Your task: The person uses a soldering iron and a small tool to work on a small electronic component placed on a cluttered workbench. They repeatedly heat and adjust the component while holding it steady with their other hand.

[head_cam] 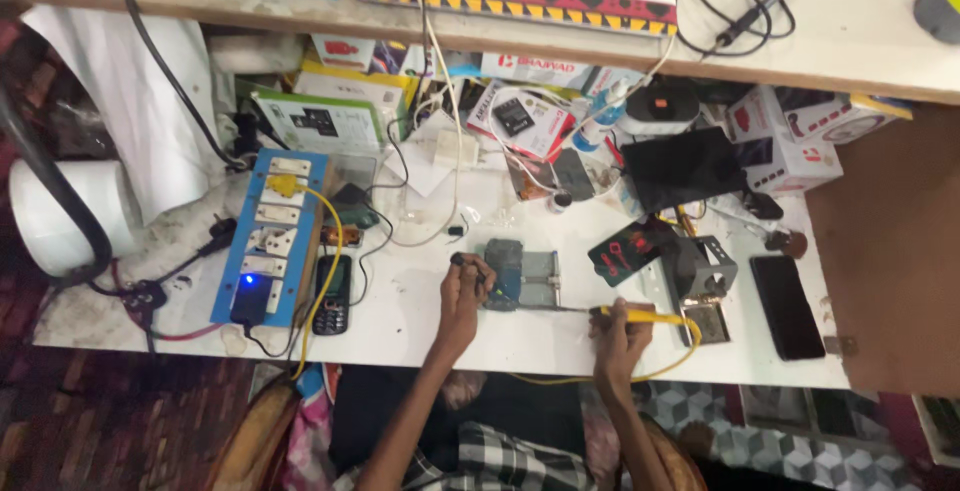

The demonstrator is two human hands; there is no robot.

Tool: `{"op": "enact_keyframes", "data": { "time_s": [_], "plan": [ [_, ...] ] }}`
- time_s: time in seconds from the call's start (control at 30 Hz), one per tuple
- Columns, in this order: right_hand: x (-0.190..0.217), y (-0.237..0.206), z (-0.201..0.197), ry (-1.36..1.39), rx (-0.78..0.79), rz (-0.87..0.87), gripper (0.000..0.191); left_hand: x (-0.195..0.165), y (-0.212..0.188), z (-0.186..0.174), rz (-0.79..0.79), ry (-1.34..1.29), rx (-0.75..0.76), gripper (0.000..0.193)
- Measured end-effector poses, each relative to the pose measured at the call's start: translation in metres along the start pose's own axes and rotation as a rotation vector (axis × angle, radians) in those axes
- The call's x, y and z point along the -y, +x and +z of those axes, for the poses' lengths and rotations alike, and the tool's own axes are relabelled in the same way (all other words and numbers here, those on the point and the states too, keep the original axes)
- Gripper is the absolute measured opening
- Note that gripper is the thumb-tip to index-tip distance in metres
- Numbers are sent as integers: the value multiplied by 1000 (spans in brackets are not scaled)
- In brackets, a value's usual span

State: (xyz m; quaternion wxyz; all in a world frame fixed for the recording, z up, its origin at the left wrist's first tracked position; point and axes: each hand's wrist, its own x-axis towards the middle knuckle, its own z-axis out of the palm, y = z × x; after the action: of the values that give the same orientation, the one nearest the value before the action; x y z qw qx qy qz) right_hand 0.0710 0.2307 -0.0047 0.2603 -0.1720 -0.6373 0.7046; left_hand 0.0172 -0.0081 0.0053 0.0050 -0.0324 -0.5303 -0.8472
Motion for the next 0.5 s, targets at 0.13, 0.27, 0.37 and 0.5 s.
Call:
{"op": "enact_keyframes", "data": {
  "time_s": [0.13, 0.27, 0.37, 0.5],
  "plan": [
    [0, 5, -7, 163, -87, 57, 20, 2, -1, -1, 4, -6, -4, 28],
    [1, 7, -9, 169, -95, 58, 19, 7, 0, -1, -3, -14, -10, 29],
    [0, 7, -9, 164, -89, 56, 19, 9, 2, -3, -11, -46, 4, 30],
    [-2, 9, -15, 270, -69, 117, 18, 11, 5, -3, 4, -134, 16, 32]
  ]
}}
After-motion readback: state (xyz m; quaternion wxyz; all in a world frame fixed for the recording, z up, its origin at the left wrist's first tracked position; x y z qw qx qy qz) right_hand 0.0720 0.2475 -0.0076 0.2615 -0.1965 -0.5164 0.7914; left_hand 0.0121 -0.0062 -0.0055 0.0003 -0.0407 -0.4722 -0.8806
